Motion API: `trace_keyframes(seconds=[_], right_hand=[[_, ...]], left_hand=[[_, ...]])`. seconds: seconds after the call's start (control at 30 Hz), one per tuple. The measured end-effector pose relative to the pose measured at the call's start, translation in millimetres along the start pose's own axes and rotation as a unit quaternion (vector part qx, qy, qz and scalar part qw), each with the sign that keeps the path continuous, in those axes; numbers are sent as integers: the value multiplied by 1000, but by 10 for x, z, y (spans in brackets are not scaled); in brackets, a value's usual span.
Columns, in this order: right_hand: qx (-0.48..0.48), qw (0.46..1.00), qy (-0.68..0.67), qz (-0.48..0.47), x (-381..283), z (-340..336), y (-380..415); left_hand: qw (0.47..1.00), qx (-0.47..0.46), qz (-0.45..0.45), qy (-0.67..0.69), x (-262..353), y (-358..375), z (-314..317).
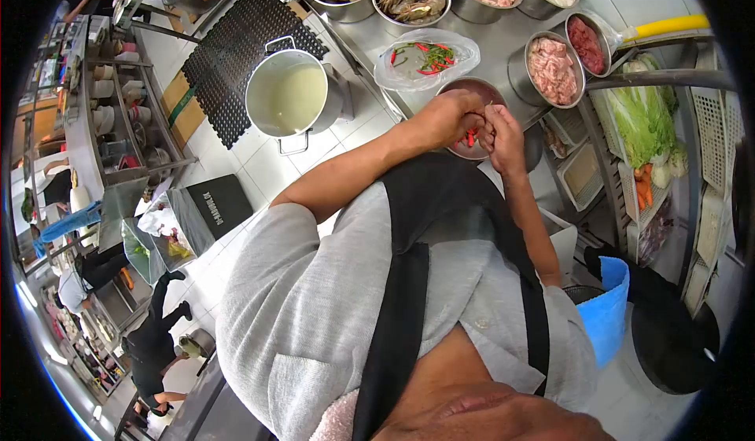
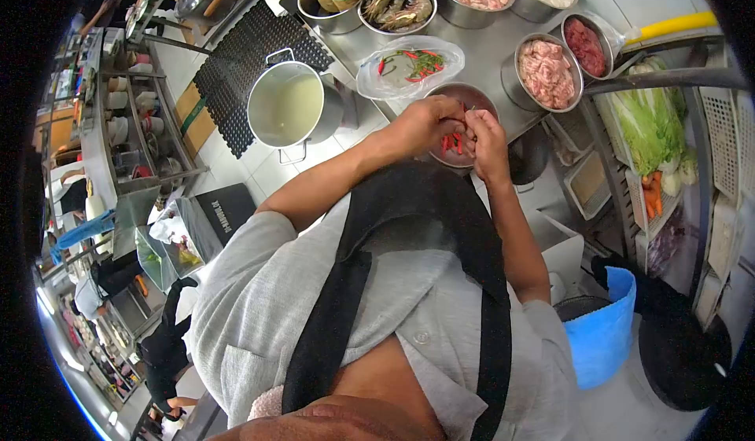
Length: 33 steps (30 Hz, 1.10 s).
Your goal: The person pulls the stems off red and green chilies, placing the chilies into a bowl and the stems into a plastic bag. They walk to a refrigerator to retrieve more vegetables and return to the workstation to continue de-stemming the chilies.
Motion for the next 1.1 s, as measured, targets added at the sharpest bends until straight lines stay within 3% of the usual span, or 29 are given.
trace_keyframes(seconds=[0.07, 0.13, 0.27, 0.3, 0.37, 0.4, 0.43, 0.47, 0.53, 0.6, 0.67, 0.77, 0.87, 1.0, 1.1], right_hand=[[-19, 999, -35, 24, -15, -37, -1], [-84, 967, -201, 134, 56, -31, 19], [-146, 924, -310, 170, 54, -60, 88], [-167, 927, -313, 123, -18, -90, 104], [-185, 928, -315, 68, -147, -112, 160], [-134, 955, -263, 20, -217, -156, 194], [-81, 974, -210, -27, -266, -205, 218], [-112, 972, -205, -28, -250, -275, 220], [-102, 980, -170, -15, -239, -215, 275], [-97, 987, -130, -4, -199, -133, 290], [-132, 988, -77, 33, -108, -30, 269], [-156, 985, -66, 43, -30, 34, 234], [-172, 979, -95, 47, -52, 44, 232], [-188, 975, -109, 49, -49, 27, 174], [-128, 989, -47, 52, -58, 23, 133]], left_hand=[[998, -16, -13, 58, 40, -28, 15], [997, -18, 3, 71, 145, -77, -19], [993, -28, 74, 93, 322, -117, -60], [992, -32, 74, 93, 338, -103, -67], [987, -110, 100, 66, 416, -108, -51], [986, -113, 102, 67, 448, -146, -103], [992, -72, 74, 75, 445, -202, -223], [995, -31, 44, 83, 429, -227, -343], [995, -7, -72, -65, -103, -282, -573], [953, -21, -162, -256, -772, -225, -738], [889, -147, -201, -384, -1380, -82, -755], [861, -82, -193, -463, -1555, 25, -752], [862, -66, -139, -483, -1488, -3, -706], [870, -79, -137, -466, -1421, -55, -695], [918, -108, -168, -342, -1299, -172, -734]])
Point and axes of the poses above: each hand's wrist, its own y-axis away from the middle knuckle, its own z-axis out of the palm, x = y × z, the point moved 5 cm from there along -y, towards the middle knuckle, and after that the axes turned 8 degrees about z, right-handed, at the moved point
